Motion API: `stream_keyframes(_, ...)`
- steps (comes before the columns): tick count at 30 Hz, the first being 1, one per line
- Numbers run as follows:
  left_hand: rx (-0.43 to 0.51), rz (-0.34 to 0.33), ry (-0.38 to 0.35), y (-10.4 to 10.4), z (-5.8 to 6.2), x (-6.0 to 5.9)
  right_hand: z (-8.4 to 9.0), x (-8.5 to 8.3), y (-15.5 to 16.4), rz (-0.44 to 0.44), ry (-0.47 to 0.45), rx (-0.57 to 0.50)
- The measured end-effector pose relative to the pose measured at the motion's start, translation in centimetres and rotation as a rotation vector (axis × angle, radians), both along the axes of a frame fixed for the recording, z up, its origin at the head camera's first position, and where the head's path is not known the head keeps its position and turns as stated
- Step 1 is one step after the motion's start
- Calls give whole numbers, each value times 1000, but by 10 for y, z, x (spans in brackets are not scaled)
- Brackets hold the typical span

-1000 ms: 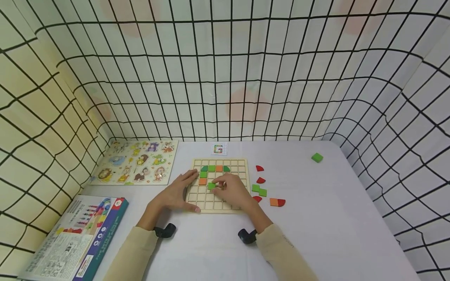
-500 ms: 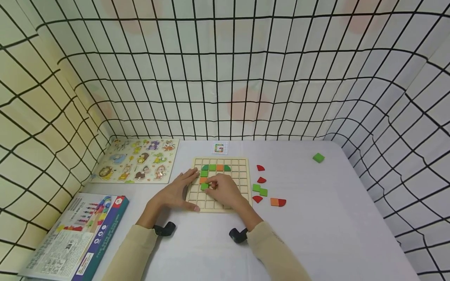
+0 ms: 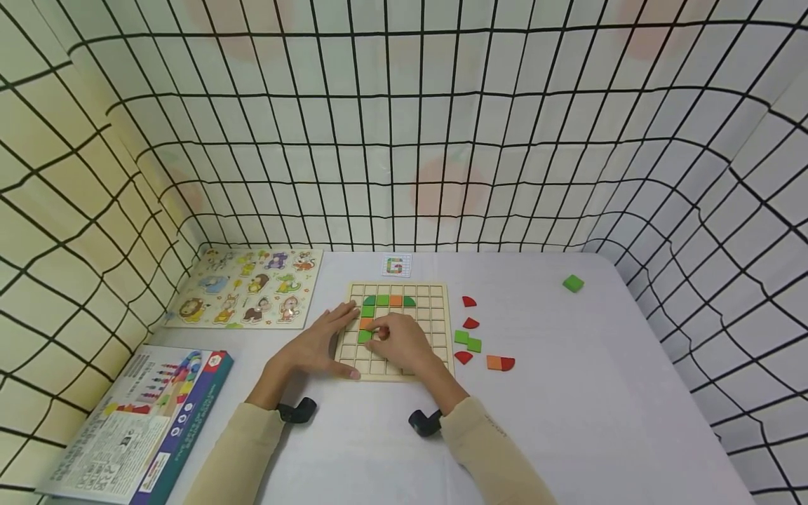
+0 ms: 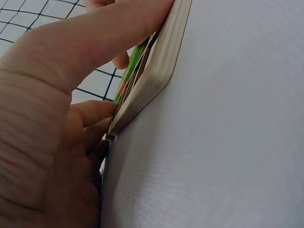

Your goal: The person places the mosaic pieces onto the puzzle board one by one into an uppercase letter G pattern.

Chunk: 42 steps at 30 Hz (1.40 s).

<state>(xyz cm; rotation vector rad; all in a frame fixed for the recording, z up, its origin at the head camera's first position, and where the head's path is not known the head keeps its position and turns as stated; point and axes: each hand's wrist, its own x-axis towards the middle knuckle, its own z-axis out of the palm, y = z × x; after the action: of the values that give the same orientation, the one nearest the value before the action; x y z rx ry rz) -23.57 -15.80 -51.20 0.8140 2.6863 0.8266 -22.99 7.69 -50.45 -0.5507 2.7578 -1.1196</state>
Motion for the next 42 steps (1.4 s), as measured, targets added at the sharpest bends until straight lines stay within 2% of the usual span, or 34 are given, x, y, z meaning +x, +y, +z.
stream_keyframes(11,1,-8,3,3,1,1,0,3,4,-22,-5,-16)
stream_keyframes(18,-20,0,14,6,-1,1,3,5,19,-37,-4,-96)
stream_keyframes(28,-45,19,30,5,-7,2,9,7,74,-125,6,-137)
stream_keyframes(34,-35,29,26,4,-3,3,13,4,109,-213,-2,-109)
stream_keyframes(42,-26,42,22,7,3,5,10,-2,148,-229,25,-26)
